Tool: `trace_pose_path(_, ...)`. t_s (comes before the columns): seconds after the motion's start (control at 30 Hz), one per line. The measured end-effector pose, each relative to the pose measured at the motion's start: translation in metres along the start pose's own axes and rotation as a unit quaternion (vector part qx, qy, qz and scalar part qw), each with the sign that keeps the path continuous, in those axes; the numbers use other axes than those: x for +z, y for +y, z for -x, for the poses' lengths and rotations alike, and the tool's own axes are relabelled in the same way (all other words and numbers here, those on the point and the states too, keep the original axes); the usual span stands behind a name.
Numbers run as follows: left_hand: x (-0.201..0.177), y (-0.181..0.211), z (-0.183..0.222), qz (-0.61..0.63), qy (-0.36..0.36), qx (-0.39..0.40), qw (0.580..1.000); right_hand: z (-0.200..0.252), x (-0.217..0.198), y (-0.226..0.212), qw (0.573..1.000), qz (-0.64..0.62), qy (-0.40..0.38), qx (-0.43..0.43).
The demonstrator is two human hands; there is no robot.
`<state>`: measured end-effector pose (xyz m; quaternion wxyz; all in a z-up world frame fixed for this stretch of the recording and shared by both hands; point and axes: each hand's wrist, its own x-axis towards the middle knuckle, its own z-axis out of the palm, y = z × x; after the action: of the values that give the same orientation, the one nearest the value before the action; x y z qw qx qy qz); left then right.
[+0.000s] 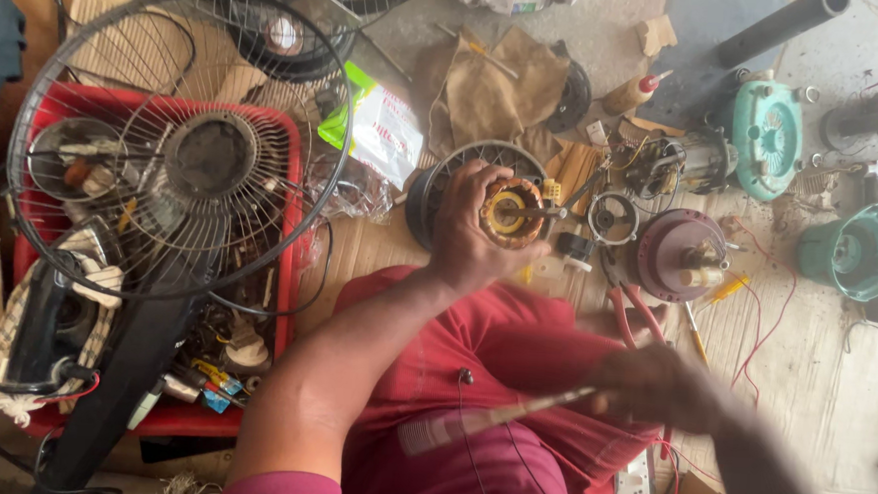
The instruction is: The person sits on the floor and works on a disassembled electric motor. They use a screwdriver to adjust components inside the stator, then insert a metal shaft and a plastic part into the assembly. The person also uses a file to smooth the end of the metal shaft.
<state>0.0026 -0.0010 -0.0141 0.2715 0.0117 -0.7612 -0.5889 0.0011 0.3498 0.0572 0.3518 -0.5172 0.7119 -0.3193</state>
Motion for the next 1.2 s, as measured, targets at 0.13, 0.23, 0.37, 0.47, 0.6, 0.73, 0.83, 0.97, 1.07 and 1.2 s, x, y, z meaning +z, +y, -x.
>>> trace_pose_path(0.13,0.003,0.002,0.002,0.02,0.003,0.0,1.0,-0.048,-0.034,0.024,0.888,-0.283,0.123,0.342)
trace_pose_path(0.23,0.0,-0.002,0.003,0.023,0.0,-0.005,1.0,-0.073,-0.052,0.021,0.966,-0.174,0.058,0.181)
trace_pose_path(0.37,0.001,-0.004,0.001,-0.024,0.013,0.041,0.999,-0.079,-0.053,0.017,0.87,-0.106,0.212,0.432)
trace_pose_path(0.47,0.001,-0.002,-0.003,0.027,0.003,0.004,1.0,-0.037,-0.02,0.011,0.824,-0.306,0.175,0.443)
trace_pose_path(0.6,0.003,-0.004,0.007,0.018,-0.016,-0.008,1.0,0.051,0.105,-0.01,0.754,-0.497,0.19,0.385)
trace_pose_path(0.73,0.001,-0.005,0.004,0.007,-0.041,-0.018,0.999,0.087,0.152,-0.036,0.757,-0.424,0.136,0.478)
trace_pose_path(0.83,-0.001,-0.002,0.003,0.002,-0.045,-0.014,0.999,0.069,0.09,-0.044,0.834,-0.149,-0.001,0.532)
trace_pose_path(0.97,-0.003,0.002,0.001,0.017,-0.052,-0.025,0.998,-0.017,-0.014,-0.056,0.829,0.048,0.23,0.508)
trace_pose_path(1.07,-0.003,0.004,-0.002,-0.016,-0.04,0.009,0.999,-0.122,-0.028,-0.056,0.807,-0.362,0.424,0.194)
trace_pose_path(1.2,-0.004,0.006,-0.005,0.0,-0.04,-0.005,0.999,-0.195,-0.029,-0.065,0.91,-0.14,0.385,0.066)
